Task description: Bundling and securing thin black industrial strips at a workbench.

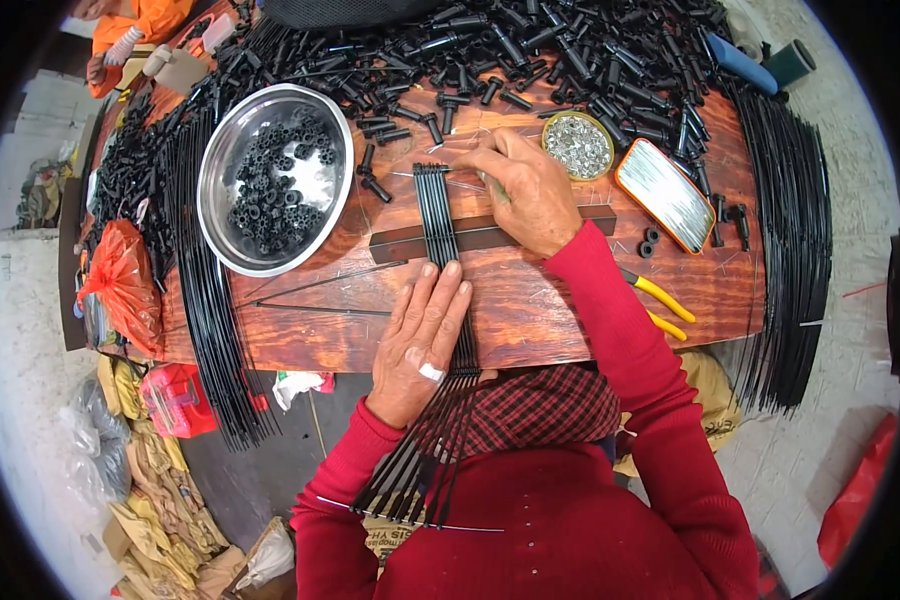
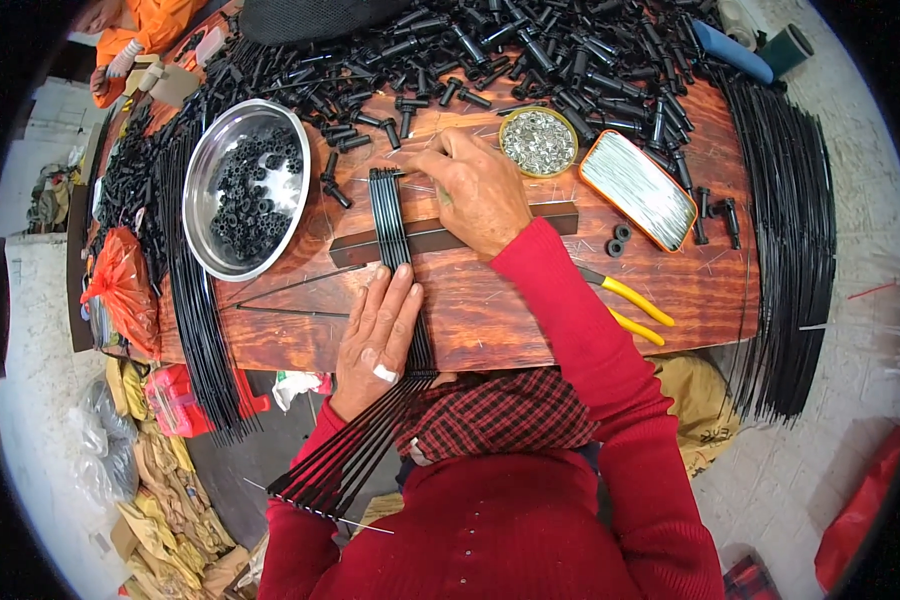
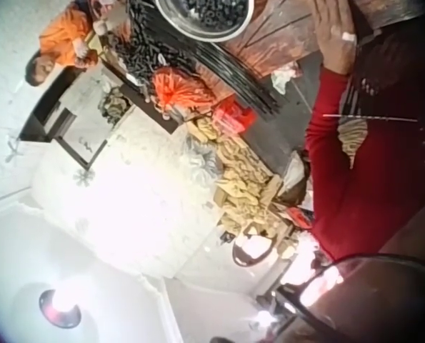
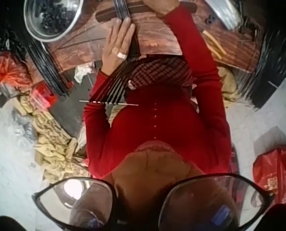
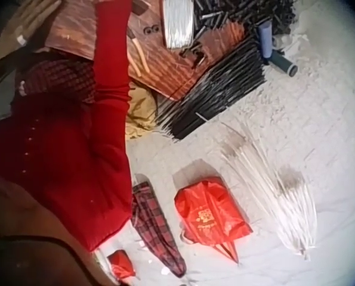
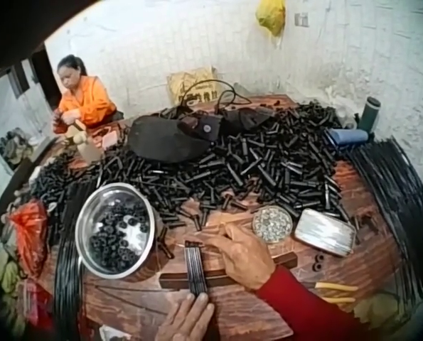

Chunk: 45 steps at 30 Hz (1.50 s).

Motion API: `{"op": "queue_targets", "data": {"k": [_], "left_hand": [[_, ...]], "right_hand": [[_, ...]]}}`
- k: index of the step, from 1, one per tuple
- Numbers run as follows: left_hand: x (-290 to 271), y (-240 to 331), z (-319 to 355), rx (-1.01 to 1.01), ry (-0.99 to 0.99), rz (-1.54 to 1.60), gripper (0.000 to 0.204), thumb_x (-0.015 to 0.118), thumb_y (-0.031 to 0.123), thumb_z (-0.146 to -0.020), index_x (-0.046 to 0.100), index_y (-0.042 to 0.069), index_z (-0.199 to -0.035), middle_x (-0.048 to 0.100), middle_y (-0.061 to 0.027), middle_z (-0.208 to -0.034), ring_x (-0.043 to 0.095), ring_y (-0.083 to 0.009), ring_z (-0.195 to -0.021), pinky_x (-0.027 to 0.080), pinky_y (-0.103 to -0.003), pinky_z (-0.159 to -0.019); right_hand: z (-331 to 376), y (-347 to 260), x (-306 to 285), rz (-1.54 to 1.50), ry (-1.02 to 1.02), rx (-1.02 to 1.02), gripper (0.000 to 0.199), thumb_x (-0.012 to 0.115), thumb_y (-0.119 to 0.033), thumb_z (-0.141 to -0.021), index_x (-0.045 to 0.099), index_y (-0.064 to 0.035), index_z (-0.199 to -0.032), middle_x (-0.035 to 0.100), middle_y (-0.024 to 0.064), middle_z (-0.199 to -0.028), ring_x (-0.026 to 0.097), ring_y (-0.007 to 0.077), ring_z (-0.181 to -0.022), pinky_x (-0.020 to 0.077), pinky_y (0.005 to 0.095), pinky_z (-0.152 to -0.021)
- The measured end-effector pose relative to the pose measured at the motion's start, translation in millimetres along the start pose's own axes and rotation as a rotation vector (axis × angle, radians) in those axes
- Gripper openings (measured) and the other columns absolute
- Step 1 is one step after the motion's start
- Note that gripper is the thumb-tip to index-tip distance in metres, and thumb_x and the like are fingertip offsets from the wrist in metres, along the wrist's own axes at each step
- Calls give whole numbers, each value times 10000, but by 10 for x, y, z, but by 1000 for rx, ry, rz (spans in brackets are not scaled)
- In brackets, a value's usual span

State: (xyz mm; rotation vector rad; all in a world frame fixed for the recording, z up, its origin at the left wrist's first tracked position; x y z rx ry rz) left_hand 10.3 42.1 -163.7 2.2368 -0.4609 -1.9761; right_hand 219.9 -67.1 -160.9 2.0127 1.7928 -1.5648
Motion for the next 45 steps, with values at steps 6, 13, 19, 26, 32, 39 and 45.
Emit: {"op": "queue_targets", "data": {"k": [6,13,19,26,32,39,45], "left_hand": [[20,-12,0,3,-7,10,824,655,517,-814,453,37,-1453,396,-138,-1545,349,-323,-1445,281,-453,-1181],[-36,18,-4,-26,1,90,819,657,515,-816,455,39,-1452,389,-137,-1550,347,-323,-1446,282,-457,-1181],[17,-33,14,20,-10,-5,795,647,501,-833,457,36,-1450,390,-141,-1549,353,-329,-1442,288,-457,-1177],[2,-14,4,21,1,12,809,645,521,-831,459,31,-1447,394,-145,-1546,360,-335,-1437,294,-457,-1171],[3,-7,10,20,3,30,837,637,561,-823,459,32,-1447,393,-145,-1548,360,-330,-1438,290,-457,-1172],[-5,8,11,9,-8,43,842,623,575,-828,458,32,-1449,387,-145,-1552,355,-328,-1441,273,-454,-1181],[0,2,8,16,-16,28,845,623,578,-825,460,32,-1448,387,-144,-1552,351,-328,-1444,267,-449,-1185]], "right_hand": [[7,28,17,1,1,-21,294,646,24,-818,734,-125,-1056,607,72,-915,632,266,-850,514,372,-705],[8,4,58,19,8,-29,294,644,33,-815,732,-107,-1058,611,94,-946,635,275,-870,517,372,-720],[5,-82,66,3,27,-42,330,635,51,-802,712,-93,-1089,588,112,-943,619,295,-874,505,387,-748],[10,-125,128,-32,41,-25,424,600,81,-785,685,-106,-1156,562,103,-908,589,293,-858,480,397,-763],[-11,-159,90,-4,52,-62,460,587,95,-766,696,-121,-1158,563,101,-894,587,295,-853,483,398,-759],[11,-121,106,-65,6,7,505,594,110,-739,716,-166,-1144,575,70,-907,581,284,-916,514,402,-785],[2,-122,108,-36,17,-17,492,599,100,-744,714,-161,-1145,598,76,-944,588,291,-931,511,401,-799]]}}
Point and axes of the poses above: each hand's wrist, its own z-axis away from the middle knuckle, its own x-axis out of the palm, y = z × x, the point moved 1 cm from there along -z, towards the middle knuckle
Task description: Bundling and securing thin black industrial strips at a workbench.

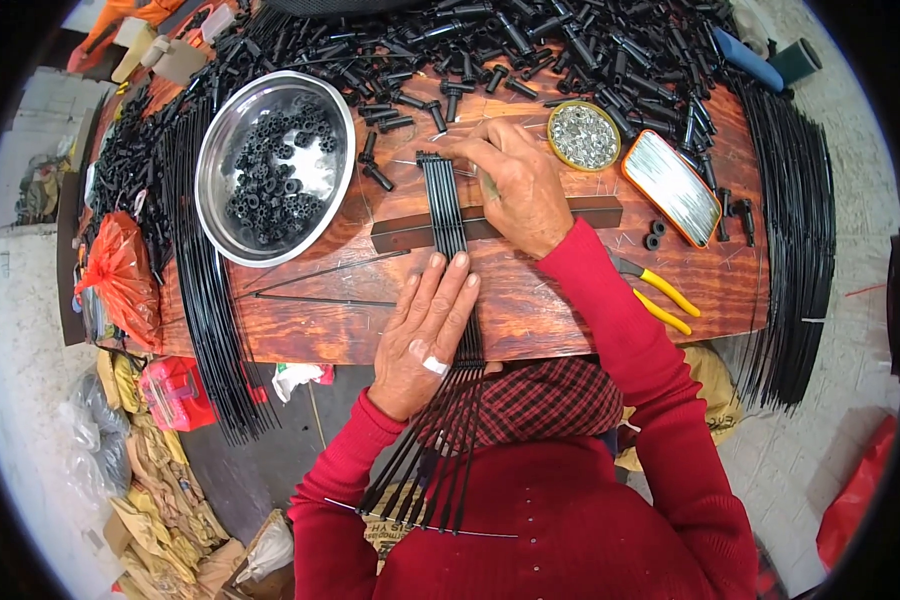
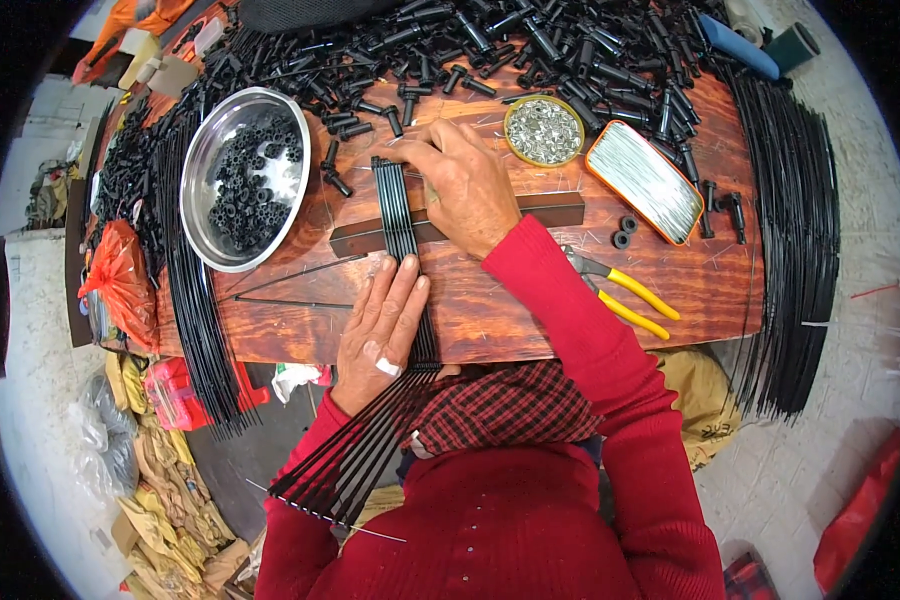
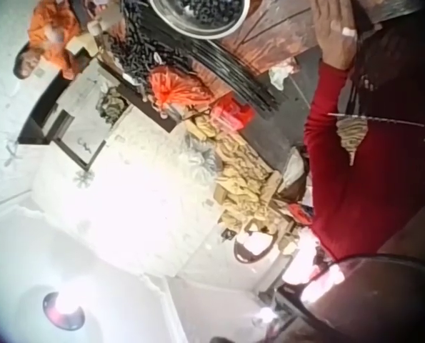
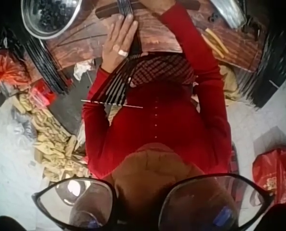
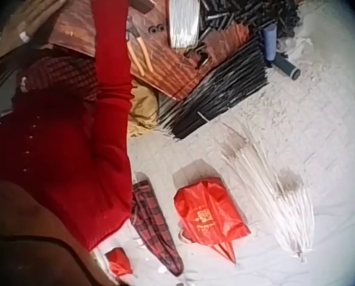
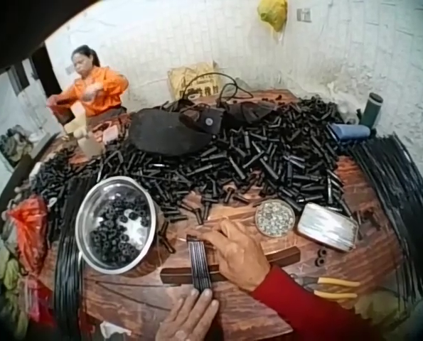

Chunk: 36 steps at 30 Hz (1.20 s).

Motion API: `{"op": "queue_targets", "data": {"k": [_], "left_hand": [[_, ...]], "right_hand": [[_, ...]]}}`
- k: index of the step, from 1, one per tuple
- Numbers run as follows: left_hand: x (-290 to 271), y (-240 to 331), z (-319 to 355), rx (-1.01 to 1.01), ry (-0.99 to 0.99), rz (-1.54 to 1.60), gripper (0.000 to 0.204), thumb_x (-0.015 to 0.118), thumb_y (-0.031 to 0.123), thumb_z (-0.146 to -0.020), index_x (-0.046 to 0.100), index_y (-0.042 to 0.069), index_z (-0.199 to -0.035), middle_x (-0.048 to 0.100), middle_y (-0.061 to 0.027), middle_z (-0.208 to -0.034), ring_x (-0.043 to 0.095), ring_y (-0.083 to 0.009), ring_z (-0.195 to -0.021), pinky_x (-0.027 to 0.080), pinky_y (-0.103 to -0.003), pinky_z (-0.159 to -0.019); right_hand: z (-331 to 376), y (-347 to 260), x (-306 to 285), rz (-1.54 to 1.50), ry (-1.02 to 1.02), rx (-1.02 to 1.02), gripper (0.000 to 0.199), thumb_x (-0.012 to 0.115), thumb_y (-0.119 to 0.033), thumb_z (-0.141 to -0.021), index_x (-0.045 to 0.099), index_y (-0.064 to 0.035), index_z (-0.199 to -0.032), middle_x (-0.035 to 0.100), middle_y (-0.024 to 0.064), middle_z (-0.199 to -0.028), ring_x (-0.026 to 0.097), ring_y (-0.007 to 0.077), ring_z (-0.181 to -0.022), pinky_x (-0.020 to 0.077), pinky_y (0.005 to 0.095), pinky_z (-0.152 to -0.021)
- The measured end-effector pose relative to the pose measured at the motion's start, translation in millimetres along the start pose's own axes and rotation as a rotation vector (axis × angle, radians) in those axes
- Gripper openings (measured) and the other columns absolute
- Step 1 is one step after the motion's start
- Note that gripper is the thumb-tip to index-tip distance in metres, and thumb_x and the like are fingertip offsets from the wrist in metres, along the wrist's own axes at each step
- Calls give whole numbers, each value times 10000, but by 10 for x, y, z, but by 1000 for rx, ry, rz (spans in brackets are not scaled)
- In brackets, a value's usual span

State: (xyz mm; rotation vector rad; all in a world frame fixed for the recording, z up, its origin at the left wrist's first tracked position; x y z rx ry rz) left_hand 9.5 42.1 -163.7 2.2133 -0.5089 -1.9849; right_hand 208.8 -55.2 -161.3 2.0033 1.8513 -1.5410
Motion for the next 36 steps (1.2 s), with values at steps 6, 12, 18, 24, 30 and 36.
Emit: {"op": "queue_targets", "data": {"k": [6,12,18,24,30,36], "left_hand": [[18,-11,2,16,27,19,843,625,576,-823,461,33,-1447,388,-145,-1550,350,-326,-1444,274,-448,-1183],[11,9,1,-3,14,15,843,630,578,-817,466,42,-1446,389,-136,-1551,347,-323,-1447,276,-451,-1184],[-14,35,-10,-15,13,32,857,633,589,-810,461,45,-1450,391,-131,-1551,347,-318,-1447,268,-448,-1188],[-24,48,-26,-22,11,49,863,639,587,-805,459,46,-1452,395,-129,-1549,350,-312,-1446,269,-445,-1187],[-40,49,-20,-28,10,66,863,637,592,-807,457,51,-1455,396,-128,-1549,348,-308,-1448,259,-442,-1192],[-46,53,-20,-31,6,60,859,636,593,-811,459,54,-1455,397,-125,-1549,346,-306,-1449,256,-443,-1193]], "right_hand": [[-13,-13,5,-31,24,-41,490,558,129,-745,693,-101,-1156,585,100,-918,579,304,-928,472,401,-803],[-9,3,22,-63,17,-55,524,540,147,-734,691,-104,-1168,596,102,-963,575,311,-950,470,412,-833],[-13,-3,-7,-17,6,-17,480,573,148,-725,707,-121,-1100,621,75,-999,586,295,-991,512,396,-829],[-6,124,1,-122,-15,18,293,563,111,-781,655,-15,-1029,606,131,-984,588,335,-942,480,410,-802],[-17,-46,-6,8,11,-26,484,572,135,-728,711,-122,-1113,619,77,-997,583,303,-984,512,396,-812],[-10,-12,24,-36,-10,-12,579,520,166,-725,696,-137,-1186,620,89,-1008,576,296,-989,482,391,-862]]}}
Point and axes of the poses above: each hand's wrist, its own z-axis away from the middle knuckle, its own x-axis out of the palm, y = z × x, the point moved 1 cm from there along -z, towards the middle knuckle
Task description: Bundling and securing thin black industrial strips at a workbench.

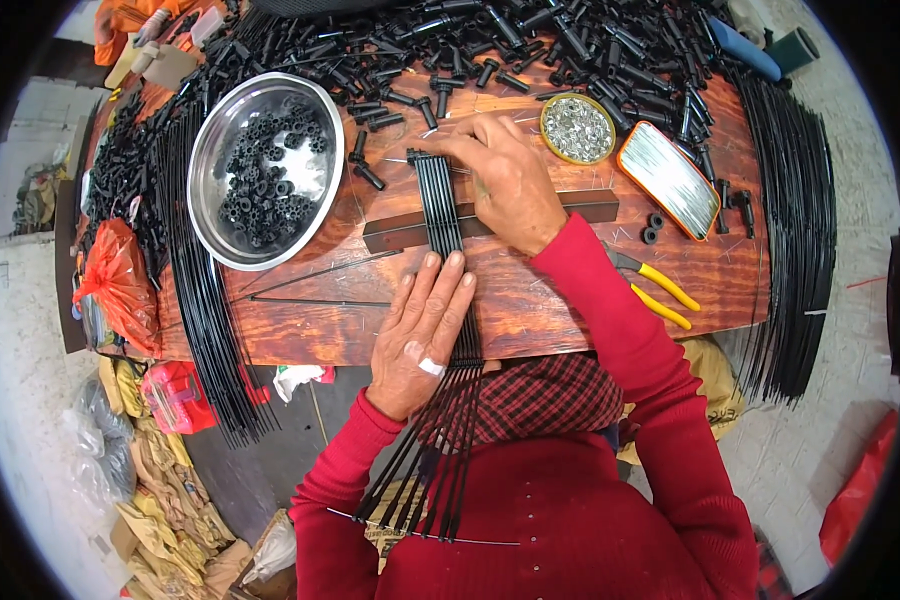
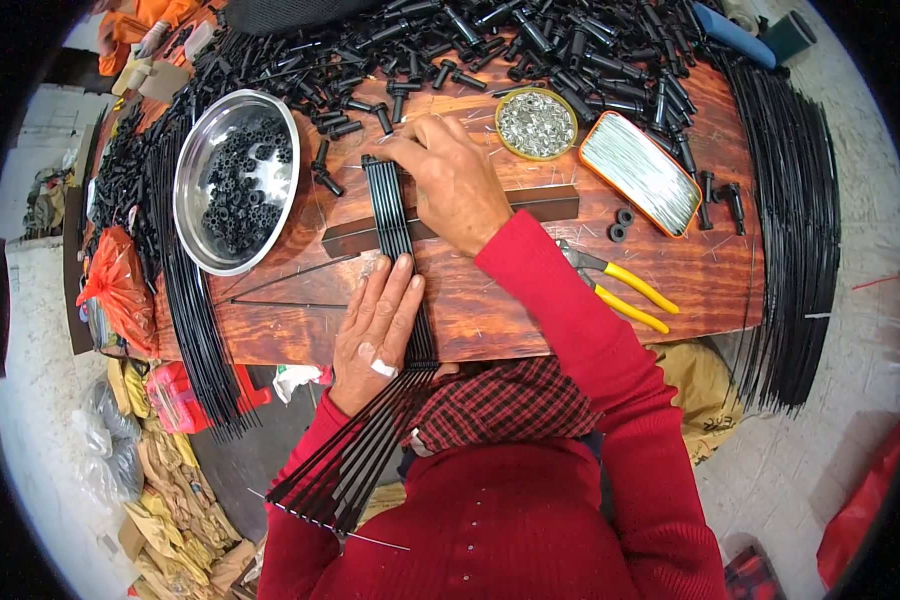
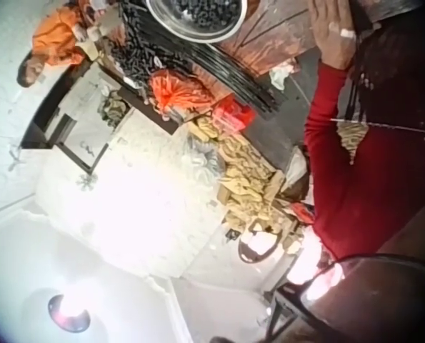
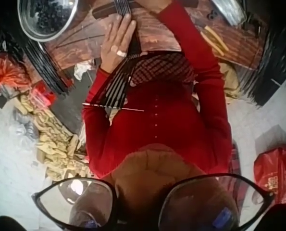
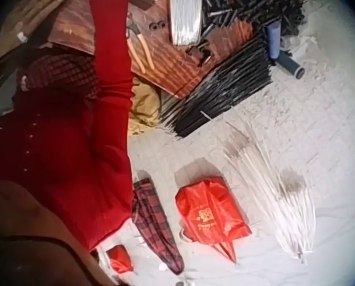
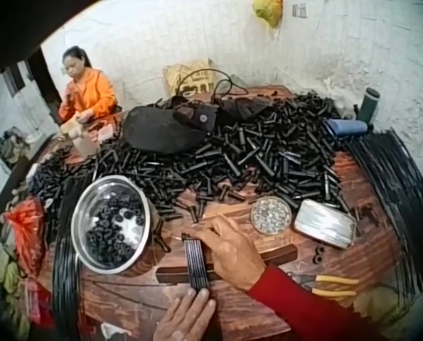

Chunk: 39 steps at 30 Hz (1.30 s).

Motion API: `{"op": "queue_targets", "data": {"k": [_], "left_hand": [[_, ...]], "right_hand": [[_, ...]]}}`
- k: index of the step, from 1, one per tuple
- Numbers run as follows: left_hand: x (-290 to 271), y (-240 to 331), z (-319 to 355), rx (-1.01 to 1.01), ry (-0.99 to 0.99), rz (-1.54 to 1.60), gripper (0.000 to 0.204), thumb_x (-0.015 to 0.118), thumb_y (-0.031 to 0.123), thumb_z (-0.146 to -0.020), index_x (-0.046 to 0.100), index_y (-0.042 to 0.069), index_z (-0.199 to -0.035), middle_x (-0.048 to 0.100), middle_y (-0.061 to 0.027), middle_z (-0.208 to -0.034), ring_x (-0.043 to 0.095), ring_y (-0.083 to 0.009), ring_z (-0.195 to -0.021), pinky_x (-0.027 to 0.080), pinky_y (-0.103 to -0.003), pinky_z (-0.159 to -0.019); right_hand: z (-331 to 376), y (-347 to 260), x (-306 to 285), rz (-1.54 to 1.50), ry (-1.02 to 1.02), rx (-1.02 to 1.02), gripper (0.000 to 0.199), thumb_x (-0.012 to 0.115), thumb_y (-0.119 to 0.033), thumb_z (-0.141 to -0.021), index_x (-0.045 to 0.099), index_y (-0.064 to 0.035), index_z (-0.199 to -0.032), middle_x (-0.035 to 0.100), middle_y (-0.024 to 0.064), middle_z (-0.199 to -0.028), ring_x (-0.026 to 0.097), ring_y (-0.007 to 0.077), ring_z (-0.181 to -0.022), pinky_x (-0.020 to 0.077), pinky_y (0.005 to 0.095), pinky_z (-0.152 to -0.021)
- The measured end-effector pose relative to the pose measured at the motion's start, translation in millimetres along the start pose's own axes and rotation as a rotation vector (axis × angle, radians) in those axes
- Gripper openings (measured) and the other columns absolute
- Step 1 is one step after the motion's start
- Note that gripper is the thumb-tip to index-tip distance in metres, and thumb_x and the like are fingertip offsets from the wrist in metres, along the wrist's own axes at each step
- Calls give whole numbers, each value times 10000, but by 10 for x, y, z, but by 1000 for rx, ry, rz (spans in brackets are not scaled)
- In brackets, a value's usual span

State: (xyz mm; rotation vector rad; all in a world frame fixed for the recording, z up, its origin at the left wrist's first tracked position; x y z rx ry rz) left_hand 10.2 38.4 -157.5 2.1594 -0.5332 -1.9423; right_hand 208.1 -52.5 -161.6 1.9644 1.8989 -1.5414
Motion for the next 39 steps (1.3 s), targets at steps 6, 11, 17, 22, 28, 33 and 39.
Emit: {"op": "queue_targets", "data": {"k": [6,11,17,22,28,33,39], "left_hand": [[14,-2,-11,5,8,11,862,644,590,-808,456,56,-1458,401,-125,-1546,351,-304,-1447,265,-443,-1188],[25,10,-8,6,9,9,859,651,586,-804,463,55,-1453,402,-124,-1546,353,-305,-1446,273,-442,-1186],[42,-9,8,11,16,-15,836,650,567,-813,472,50,-1445,404,-127,-1544,355,-309,-1444,280,-445,-1184],[50,-35,8,21,18,12,802,647,537,-830,476,45,-1440,405,-138,-1541,353,-318,-1445,286,-454,-1180],[22,-22,11,34,22,-3,765,637,492,-850,465,49,-1449,408,-142,-1539,361,-321,-1441,290,-456,-1175],[81,15,39,85,71,-60,768,647,480,-838,462,56,-1451,413,-144,-1533,380,-317,-1430,311,-451,-1164],[109,155,299,113,142,80,793,696,417,-811,441,29,-1455,387,-167,-1544,364,-366,-1431,327,-490,-1145]], "right_hand": [[-10,36,27,-31,-14,-30,479,591,148,-718,689,-81,-1127,599,99,-1018,567,318,-1011,507,397,-854],[-29,10,22,-87,40,-41,491,585,147,-722,641,-73,-1157,588,99,-1083,552,325,-1074,502,391,-868],[-38,21,-177,69,-21,-60,458,535,113,-780,637,-63,-1190,593,137,-1070,557,338,-1040,466,409,-866],[-4,115,-75,95,-76,-15,427,603,75,-740,657,-94,-1128,597,91,-1026,564,311,-1044,485,415,-841],[-19,65,36,34,71,-64,401,619,72,-738,675,-99,-1096,583,86,-967,578,304,-962,492,408,-817],[21,-30,-176,68,180,-138,307,607,31,-810,664,-66,-1095,620,111,-987,589,320,-973,474,409,-838],[885,-762,-790,-459,-601,-160,426,653,-88,-804,617,-62,-1227,601,150,-1201,548,343,-1145,444,424,-989]]}}
Point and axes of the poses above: each hand's wrist, its own z-axis away from the middle knuckle, its own x-axis out of the palm, y = z × x, the point moved 1 cm from there along -z, towards the middle knuckle
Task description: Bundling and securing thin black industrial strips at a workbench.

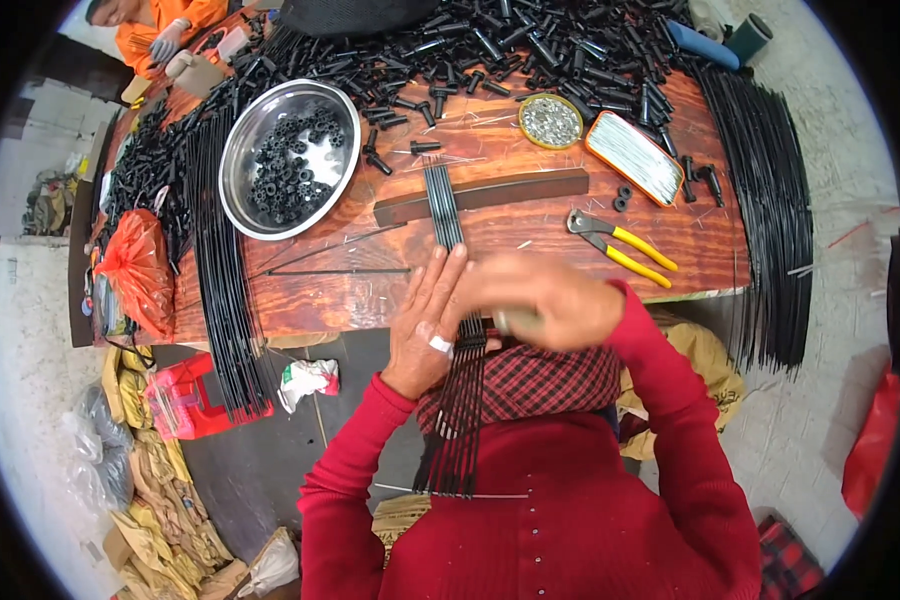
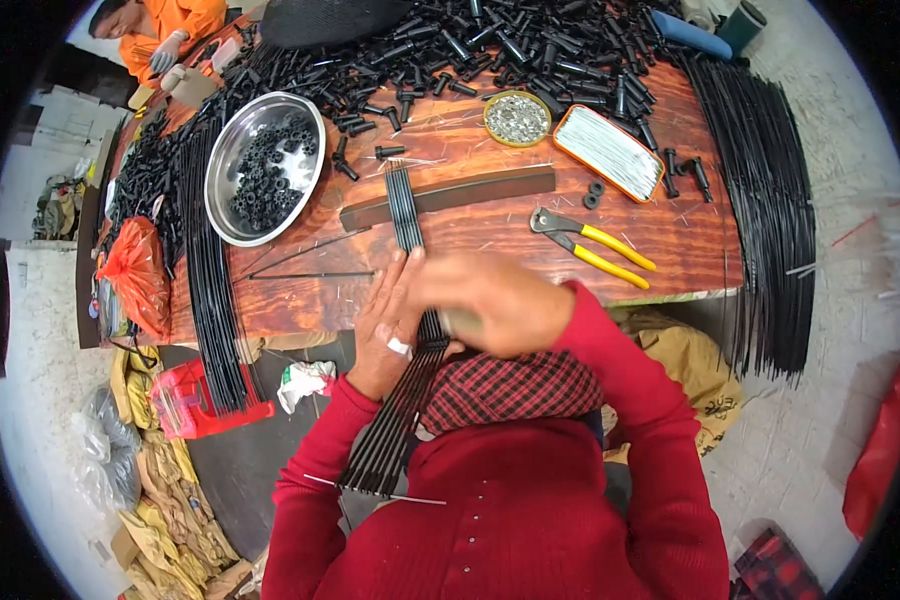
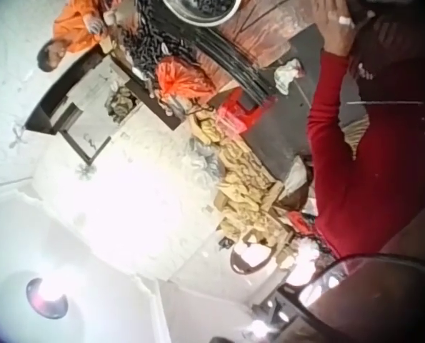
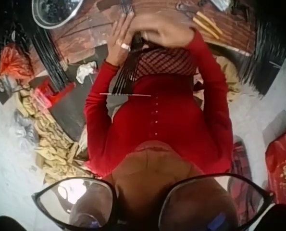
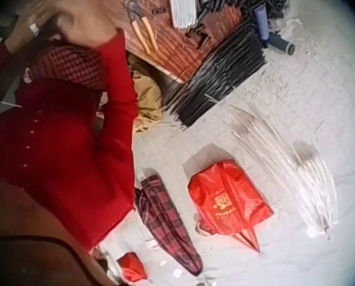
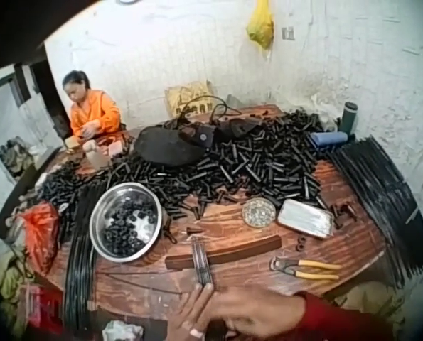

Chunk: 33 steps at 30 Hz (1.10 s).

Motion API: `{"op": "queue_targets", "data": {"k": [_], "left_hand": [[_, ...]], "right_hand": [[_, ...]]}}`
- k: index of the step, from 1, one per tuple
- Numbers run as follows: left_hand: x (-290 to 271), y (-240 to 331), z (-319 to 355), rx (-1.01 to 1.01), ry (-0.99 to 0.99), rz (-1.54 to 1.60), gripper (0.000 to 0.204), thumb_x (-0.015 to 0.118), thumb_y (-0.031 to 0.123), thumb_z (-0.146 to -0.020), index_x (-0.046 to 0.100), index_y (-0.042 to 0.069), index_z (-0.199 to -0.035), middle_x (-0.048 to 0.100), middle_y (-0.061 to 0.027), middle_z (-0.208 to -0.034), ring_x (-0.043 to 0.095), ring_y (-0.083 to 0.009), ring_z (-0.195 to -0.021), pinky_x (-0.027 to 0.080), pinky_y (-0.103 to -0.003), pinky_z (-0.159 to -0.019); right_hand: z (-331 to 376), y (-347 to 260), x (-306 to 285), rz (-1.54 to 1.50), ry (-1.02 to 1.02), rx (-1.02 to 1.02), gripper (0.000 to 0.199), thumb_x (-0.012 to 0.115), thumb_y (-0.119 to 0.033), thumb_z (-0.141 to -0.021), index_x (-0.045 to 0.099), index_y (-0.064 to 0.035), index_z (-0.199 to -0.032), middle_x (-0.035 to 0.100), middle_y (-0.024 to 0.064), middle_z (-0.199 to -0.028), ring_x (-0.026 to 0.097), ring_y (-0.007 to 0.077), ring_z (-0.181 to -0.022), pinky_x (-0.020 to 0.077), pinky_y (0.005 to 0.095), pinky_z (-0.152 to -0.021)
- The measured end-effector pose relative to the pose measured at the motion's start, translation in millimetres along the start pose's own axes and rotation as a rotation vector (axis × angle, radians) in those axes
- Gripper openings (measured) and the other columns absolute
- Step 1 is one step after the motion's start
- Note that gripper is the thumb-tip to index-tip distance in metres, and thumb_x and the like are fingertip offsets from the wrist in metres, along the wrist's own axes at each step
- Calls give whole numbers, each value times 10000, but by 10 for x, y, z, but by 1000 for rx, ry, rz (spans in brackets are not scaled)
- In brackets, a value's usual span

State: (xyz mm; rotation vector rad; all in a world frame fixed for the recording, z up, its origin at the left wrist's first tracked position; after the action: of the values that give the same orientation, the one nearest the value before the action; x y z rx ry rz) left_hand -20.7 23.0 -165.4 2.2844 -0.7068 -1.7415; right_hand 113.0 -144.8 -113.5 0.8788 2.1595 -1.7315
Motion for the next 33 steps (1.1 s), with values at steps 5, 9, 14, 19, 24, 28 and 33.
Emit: {"op": "queue_targets", "data": {"k": [5,9,14,19,24,28,33], "left_hand": [[82,-17,24,61,26,-151,686,605,198,-846,403,10,-1474,373,-179,-1551,361,-372,-1434,334,-491,-1144],[71,45,9,57,25,-155,655,577,202,-868,410,25,-1475,368,-182,-1551,352,-367,-1440,331,-486,-1145],[43,118,6,66,-12,-196,651,562,230,-876,409,56,-1484,353,-179,-1559,349,-370,-1438,320,-497,-1145],[124,122,49,56,-3,-213,619,506,253,-901,407,58,-1481,339,-175,-1568,339,-398,-1428,296,-514,-1149],[194,104,49,56,13,-149,606,501,216,-900,411,56,-1477,321,-176,-1577,343,-406,-1419,292,-508,-1148],[188,147,67,41,23,-188,599,503,208,-898,421,57,-1472,333,-171,-1571,349,-401,-1416,302,-507,-1144],[185,202,44,18,16,-173,585,511,210,-891,449,76,-1458,378,-148,-1548,367,-383,-1413,314,-490,-1142]], "right_hand": [[310,-551,358,-56,-199,-14,728,802,-159,-655,548,-93,-1334,553,70,-1322,537,326,-1117,472,430,-952],[279,-632,593,221,41,7,551,781,-216,-683,619,-108,-1199,606,26,-1130,552,245,-956,499,386,-862],[280,-567,694,440,125,-14,292,652,-128,-740,694,-133,-1029,643,-18,-995,583,188,-853,534,333,-729],[269,-663,585,345,278,-45,339,697,-98,-691,702,-131,-1028,651,-5,-945,594,205,-821,541,334,-686],[287,-609,612,319,256,-30,394,717,-56,-646,706,-105,-1037,670,11,-971,617,220,-836,548,331,-658],[276,-544,594,326,217,-7,371,720,-50,-642,694,-104,-1009,645,12,-994,614,218,-900,562,337,-677],[286,-580,551,360,180,21,342,724,-58,-653,678,-106,-989,621,15,-999,610,221,-947,572,339,-696]]}}
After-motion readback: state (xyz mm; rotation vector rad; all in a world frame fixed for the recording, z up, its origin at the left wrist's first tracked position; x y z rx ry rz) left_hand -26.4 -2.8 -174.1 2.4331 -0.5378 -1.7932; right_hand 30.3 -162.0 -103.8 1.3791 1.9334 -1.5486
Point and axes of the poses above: each hand's wrist, its own z-axis away from the middle knuckle, its own x-axis out of the palm, y = z × x, the point moved 1 cm from there along -z, towards the middle knuckle
